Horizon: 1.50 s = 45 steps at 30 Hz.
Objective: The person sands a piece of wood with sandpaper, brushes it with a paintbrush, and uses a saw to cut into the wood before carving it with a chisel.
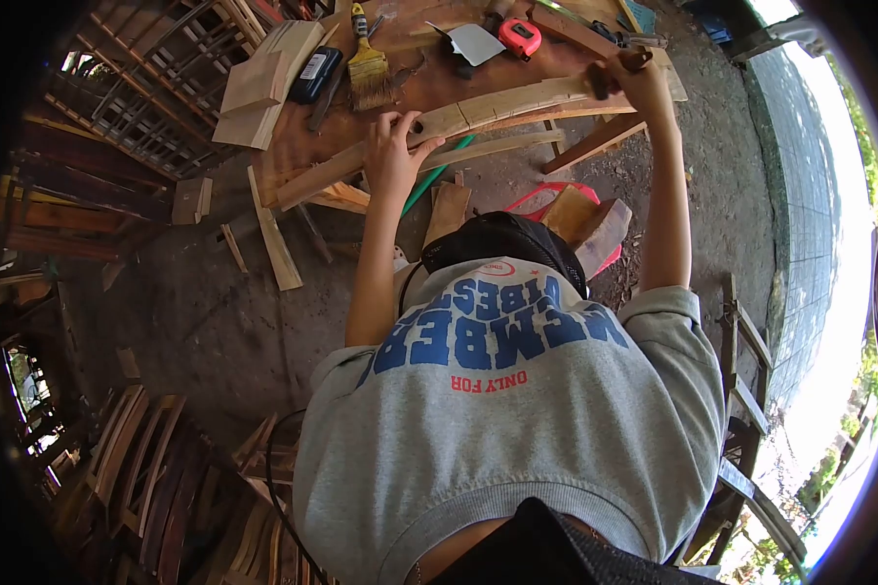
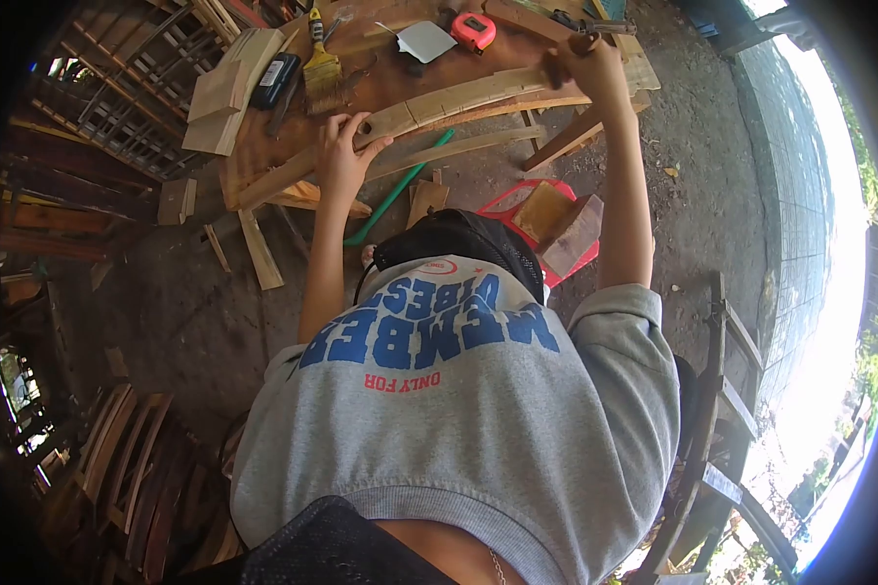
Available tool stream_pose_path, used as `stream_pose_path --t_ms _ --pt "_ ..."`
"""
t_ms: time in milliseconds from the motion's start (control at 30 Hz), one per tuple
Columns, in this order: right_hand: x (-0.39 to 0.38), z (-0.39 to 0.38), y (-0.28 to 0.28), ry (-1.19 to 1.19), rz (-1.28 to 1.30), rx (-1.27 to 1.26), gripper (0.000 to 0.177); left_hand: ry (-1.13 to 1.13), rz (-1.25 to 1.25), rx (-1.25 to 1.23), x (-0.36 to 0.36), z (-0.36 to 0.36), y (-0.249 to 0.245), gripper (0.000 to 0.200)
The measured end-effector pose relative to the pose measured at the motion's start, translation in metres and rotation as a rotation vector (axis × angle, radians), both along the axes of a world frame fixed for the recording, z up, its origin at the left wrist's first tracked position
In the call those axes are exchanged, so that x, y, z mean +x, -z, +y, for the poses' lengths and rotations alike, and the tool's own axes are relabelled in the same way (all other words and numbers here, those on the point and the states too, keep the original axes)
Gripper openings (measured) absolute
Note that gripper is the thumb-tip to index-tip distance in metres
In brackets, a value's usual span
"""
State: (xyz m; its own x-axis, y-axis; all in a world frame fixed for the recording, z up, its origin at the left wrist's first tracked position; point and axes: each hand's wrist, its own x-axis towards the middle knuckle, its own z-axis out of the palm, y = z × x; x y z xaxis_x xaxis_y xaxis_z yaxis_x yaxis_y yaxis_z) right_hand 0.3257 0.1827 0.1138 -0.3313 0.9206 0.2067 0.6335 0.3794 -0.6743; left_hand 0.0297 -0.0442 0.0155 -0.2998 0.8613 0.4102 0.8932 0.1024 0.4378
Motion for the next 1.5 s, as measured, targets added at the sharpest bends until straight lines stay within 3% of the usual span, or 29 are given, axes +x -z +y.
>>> stream_pose_path --t_ms 167,200,300,367,533,600,733,800,867,933,1000,1133,1200,1267,1333,1500 --pt "-0.002 0.000 0.001 -0.192 0.197 -0.197 0.023 0.003 -0.006 0.022 0.001 0.001 -0.001 0.055" --pt "-0.010 -0.013 -0.006 -0.189 0.051 -0.159 0.023 0.002 -0.001 0.024 0.000 0.000 -0.001 0.055" --pt "0.003 0.005 0.001 -0.091 0.035 -0.048 0.025 0.000 -0.005 0.014 0.000 0.001 0.001 0.055" --pt "0.006 0.009 -0.002 0.030 -0.138 0.035 0.024 -0.002 -0.006 0.016 0.000 0.000 0.001 0.055" --pt "-0.074 -0.052 0.024 -0.139 -0.233 0.345 0.026 -0.001 -0.019 0.009 0.001 0.000 -0.001 0.054" --pt "-0.115 -0.098 0.010 -0.274 0.042 0.184 0.027 0.004 -0.002 0.021 0.001 0.001 0.000 0.054" --pt "-0.130 -0.114 0.006 -0.442 0.084 -0.008 0.021 0.001 0.005 0.036 -0.001 0.001 0.001 0.054" --pt "-0.105 -0.093 0.016 -0.360 0.241 -0.135 0.026 -0.001 -0.005 0.021 0.001 0.000 0.000 0.055" --pt "-0.073 -0.069 0.009 -0.157 0.090 0.010 0.026 -0.009 -0.003 0.017 0.001 0.000 0.000 0.055" --pt "-0.052 -0.058 -0.010 -0.007 0.023 -0.011 0.026 -0.020 -0.001 0.013 0.002 0.000 0.002 0.055" --pt "-0.054 -0.052 -0.001 0.008 -0.071 0.058 0.025 -0.011 -0.034 0.002 0.001 0.000 0.002 0.054" --pt "-0.127 -0.112 0.019 -0.295 0.049 0.195 0.024 -0.013 -0.026 0.006 0.001 0.000 0.000 0.052" --pt "-0.154 -0.141 0.010 -0.452 0.149 -0.014 0.024 0.011 0.005 0.011 -0.001 -0.002 0.001 0.050" --pt "-0.146 -0.138 0.006 -0.434 0.215 -0.084 0.025 0.008 0.014 0.008 -0.001 -0.002 0.001 0.050" --pt "-0.118 -0.108 0.013 -0.271 0.191 -0.172 0.023 -0.003 -0.044 0.008 0.002 -0.001 -0.001 0.050" --pt "-0.060 -0.063 -0.014 0.078 -0.110 0.028 0.026 -0.015 -0.032 0.027 0.003 -0.001 0.000 0.052"
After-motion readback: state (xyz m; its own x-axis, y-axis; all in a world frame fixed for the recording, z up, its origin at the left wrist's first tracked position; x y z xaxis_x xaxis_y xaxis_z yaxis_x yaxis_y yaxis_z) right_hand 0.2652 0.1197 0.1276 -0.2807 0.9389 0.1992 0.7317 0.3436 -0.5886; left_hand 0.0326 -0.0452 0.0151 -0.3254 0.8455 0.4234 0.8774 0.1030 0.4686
